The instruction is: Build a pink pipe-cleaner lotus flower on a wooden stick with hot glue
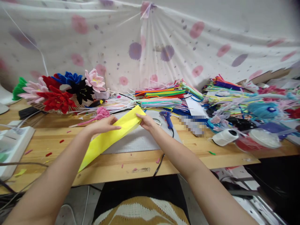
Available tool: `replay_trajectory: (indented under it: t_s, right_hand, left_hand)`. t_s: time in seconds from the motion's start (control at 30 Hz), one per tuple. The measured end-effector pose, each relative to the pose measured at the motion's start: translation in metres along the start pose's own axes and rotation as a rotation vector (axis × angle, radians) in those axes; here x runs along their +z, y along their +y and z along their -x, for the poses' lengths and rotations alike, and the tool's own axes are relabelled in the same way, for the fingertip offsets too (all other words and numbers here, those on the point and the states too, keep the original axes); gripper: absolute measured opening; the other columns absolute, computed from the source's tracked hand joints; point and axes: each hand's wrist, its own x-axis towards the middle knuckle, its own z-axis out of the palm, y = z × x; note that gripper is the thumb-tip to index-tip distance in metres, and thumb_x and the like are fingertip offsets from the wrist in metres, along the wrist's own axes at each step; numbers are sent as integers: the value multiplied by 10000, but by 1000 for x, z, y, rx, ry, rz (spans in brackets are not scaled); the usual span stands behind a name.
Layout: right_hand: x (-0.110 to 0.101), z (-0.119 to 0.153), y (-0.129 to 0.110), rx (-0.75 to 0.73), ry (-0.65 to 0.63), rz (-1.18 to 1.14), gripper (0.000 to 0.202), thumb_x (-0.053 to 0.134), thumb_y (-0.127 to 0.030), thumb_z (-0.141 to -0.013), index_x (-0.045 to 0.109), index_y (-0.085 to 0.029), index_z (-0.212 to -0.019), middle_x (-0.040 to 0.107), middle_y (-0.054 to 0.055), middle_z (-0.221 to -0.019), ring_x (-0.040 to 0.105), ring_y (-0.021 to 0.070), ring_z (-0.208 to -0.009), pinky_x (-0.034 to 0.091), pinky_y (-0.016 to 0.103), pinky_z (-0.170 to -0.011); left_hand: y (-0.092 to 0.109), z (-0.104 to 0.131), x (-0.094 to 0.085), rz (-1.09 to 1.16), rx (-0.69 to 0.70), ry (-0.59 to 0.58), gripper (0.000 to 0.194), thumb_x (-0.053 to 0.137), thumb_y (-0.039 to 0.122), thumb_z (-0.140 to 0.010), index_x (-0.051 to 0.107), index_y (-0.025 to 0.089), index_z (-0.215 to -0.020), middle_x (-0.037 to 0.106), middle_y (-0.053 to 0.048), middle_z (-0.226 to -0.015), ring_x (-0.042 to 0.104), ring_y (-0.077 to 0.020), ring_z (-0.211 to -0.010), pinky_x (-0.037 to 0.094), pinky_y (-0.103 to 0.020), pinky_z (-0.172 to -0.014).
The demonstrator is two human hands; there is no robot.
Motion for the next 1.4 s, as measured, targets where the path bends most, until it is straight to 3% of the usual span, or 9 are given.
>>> replay_trajectory:
  t_s: [0.13, 0.2, 0.37, 0.5, 0.7, 0.97, 1.1, 1.23, 1.4]
  right_hand:
    - [1, 5, -2, 24, -142, 74, 193, 634, -79, -613, 611, -137, -796, 683, 3, -713, 611, 120, -633, 499, 216, -645]
    - [-5, 11, -6, 31, -214, 146, 245, 660, -85, -578, 613, -139, -812, 683, 7, -737, 609, 124, -652, 494, 221, -660]
    - [-24, 22, -16, 11, -271, 279, 404, 699, -80, -529, 600, -189, -905, 670, -14, -851, 603, 118, -769, 485, 235, -723]
    - [-31, 22, -14, 35, -230, 338, 377, 699, -98, -515, 594, -176, -868, 651, -14, -817, 592, 114, -755, 483, 242, -704]
    - [-33, 22, -8, 15, -222, 412, 351, 695, -126, -502, 580, -170, -831, 626, -19, -779, 570, 107, -727, 464, 259, -733]
    - [-23, 21, -8, -122, -103, 407, 401, 652, -175, -537, 471, -218, -892, 547, -53, -755, 547, 94, -727, 457, 269, -723]
    - [-14, 19, -13, -235, -127, 544, 390, 606, -179, -548, 493, -211, -920, 499, -64, -711, 500, 82, -669, 418, 232, -671]
    - [-5, 14, -19, -287, -139, 699, 114, 538, -226, -605, 509, -156, -690, 495, -48, -672, 465, 73, -660, 371, 215, -675]
    - [3, 8, -17, -256, 27, 863, 50, 476, -201, -632, 478, -155, -650, 459, -59, -620, 418, 67, -590, 339, 212, -598]
  left_hand:
    - [23, -31, 35, 147, 52, 158, 440, 666, 474, -548, 608, 160, -851, 642, -53, -858, 570, -208, -789, 418, -274, -661]
    - [24, -42, 44, 294, 6, 102, 404, 682, 445, -548, 611, 145, -810, 643, -43, -786, 580, -192, -724, 423, -268, -618]
    - [15, -45, 44, 702, -177, -215, 427, 747, 354, -515, 610, 134, -854, 659, -52, -790, 597, -157, -663, 439, -253, -593]
    - [11, -43, 40, 796, -254, -155, 391, 782, 296, -470, 588, 137, -770, 651, -29, -732, 591, -140, -635, 448, -250, -604]
    - [11, -42, 37, 832, -304, -130, 355, 775, 251, -480, 551, 148, -736, 633, -11, -688, 587, -139, -622, 446, -252, -605]
    - [23, -33, 47, 702, -322, -281, 400, 744, 335, -547, 576, 148, -858, 616, -8, -696, 562, -127, -602, 413, -233, -543]
    - [21, -36, 51, 672, -292, -352, 450, 743, 383, -542, 592, 157, -900, 620, -10, -729, 560, -130, -641, 414, -238, -583]
    - [21, -39, 49, 633, -219, -354, 443, 683, 493, -570, 630, 146, -841, 636, -44, -788, 563, -164, -765, 412, -252, -679]
    - [30, -35, 40, 432, 18, -195, 460, 536, 582, -661, 651, 186, -864, 644, -32, -886, 543, -183, -890, 395, -249, -749]
